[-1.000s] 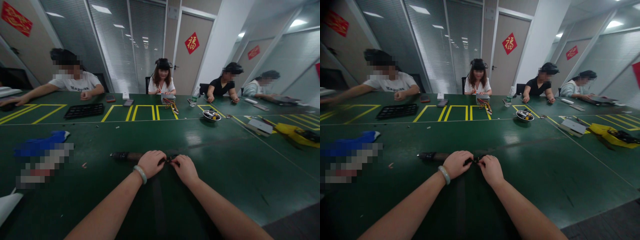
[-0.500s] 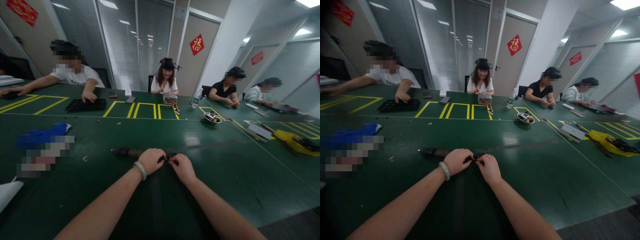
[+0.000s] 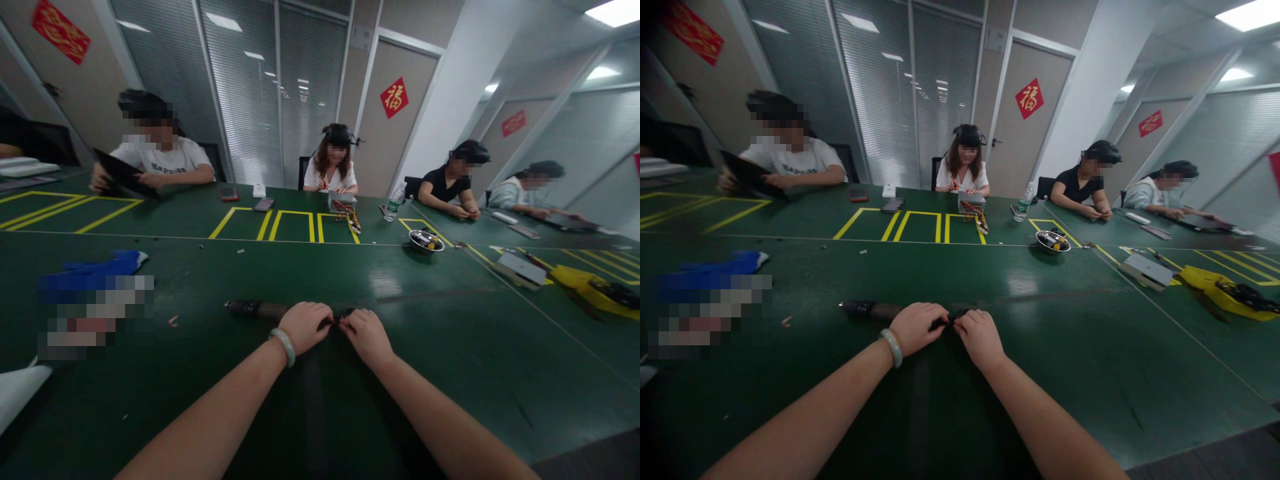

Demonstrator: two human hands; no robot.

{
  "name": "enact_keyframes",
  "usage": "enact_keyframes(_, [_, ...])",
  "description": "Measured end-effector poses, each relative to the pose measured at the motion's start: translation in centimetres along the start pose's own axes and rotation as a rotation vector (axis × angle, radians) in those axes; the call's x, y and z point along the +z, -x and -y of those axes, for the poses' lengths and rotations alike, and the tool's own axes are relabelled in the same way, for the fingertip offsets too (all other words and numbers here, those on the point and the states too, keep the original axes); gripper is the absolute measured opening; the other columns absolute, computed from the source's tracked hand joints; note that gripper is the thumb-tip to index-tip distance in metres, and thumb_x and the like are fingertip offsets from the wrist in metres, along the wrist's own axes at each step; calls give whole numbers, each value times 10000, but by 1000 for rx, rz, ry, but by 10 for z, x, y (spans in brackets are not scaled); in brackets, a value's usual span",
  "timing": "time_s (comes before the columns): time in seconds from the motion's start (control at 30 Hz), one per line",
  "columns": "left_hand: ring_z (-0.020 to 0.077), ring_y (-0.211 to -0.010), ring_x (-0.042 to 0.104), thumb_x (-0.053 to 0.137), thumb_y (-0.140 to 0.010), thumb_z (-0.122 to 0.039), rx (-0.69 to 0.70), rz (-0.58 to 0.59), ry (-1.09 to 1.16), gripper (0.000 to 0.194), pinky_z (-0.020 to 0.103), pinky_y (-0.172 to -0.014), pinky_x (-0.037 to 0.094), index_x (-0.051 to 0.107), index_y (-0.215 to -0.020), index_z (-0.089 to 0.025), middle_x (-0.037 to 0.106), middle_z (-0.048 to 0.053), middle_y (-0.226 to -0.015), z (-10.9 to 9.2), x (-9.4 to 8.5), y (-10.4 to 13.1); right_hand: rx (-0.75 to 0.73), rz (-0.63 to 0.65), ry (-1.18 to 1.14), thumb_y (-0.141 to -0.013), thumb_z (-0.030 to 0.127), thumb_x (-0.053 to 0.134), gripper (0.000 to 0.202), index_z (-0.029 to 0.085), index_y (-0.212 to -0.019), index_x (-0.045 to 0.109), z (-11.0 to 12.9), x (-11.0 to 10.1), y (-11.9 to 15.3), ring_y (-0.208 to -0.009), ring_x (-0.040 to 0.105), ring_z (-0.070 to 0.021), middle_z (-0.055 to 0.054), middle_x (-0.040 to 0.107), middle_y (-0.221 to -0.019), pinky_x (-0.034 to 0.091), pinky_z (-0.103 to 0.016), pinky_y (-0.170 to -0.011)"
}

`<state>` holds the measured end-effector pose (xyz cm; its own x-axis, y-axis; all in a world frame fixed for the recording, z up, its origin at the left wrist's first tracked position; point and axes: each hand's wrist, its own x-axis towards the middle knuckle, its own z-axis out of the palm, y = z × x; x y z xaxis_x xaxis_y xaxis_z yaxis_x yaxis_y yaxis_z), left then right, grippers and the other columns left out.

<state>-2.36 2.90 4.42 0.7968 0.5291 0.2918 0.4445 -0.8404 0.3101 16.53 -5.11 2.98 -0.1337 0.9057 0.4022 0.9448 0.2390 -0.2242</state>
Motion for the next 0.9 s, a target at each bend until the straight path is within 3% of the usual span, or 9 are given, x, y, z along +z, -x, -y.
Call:
enact_keyframes(0.13, [188,-901,604,591,-826,-238,-11,3,-6,120,328,-826,437,597,-946,-231,655,3,-944,0,0,0,-34,-3,16,-873,206,588,86,216,-858,672,-3,2,-5,-843,581,-178,-28,656,-860,415,-326,-832])
enact_keyframes(0.3, [193,-893,616,583,-832,-236,-22,8,-5,142,336,-820,446,584,-974,-229,663,9,-954,-3,-3,0,-14,59,-68,-890,180,545,108,208,-926,643,-3,4,-10,-987,590,-165,-50,656,-1075,415,-306,-900])
enact_keyframes(0.4, [203,-894,621,590,-829,-242,-59,0,-15,214,343,-810,453,554,-1040,-232,664,15,-965,-5,-5,1,14,171,-64,-902,167,511,116,194,-976,596,-3,5,-12,-914,609,-166,-45,672,-969,434,-291,-833])
enact_keyframes(0.5, [210,-914,619,601,-824,-244,-77,-7,-25,278,354,-822,459,530,-1092,-233,662,18,-985,-5,-4,2,-3,201,-32,-903,150,496,87,193,-932,566,-1,8,-13,-896,596,-168,-35,653,-918,422,-281,-817])
enact_keyframes(0.7, [203,-1171,527,600,-839,-257,12,-33,-21,348,390,-1047,354,528,-1179,-241,595,27,-1249,-5,-6,5,-75,143,94,-870,45,426,186,190,-916,533,2,12,-16,-869,559,-179,-45,620,-919,391,-290,-827])
enact_keyframes(0.8, [181,-1222,490,550,-881,-268,38,-73,-3,300,398,-1108,282,544,-1181,-259,571,4,-1295,-9,-11,7,-21,118,134,-859,39,415,198,192,-905,533,-13,6,-21,-851,565,-192,-57,623,-910,385,-296,-803])
enact_keyframes(0.9, [186,-1221,493,519,-898,-263,23,-100,24,292,406,-1087,317,556,-1187,-259,569,9,-1299,-13,-16,8,110,129,174,-886,103,411,157,195,-894,539,-49,-10,-22,-836,583,-203,-73,636,-902,383,-304,-767])
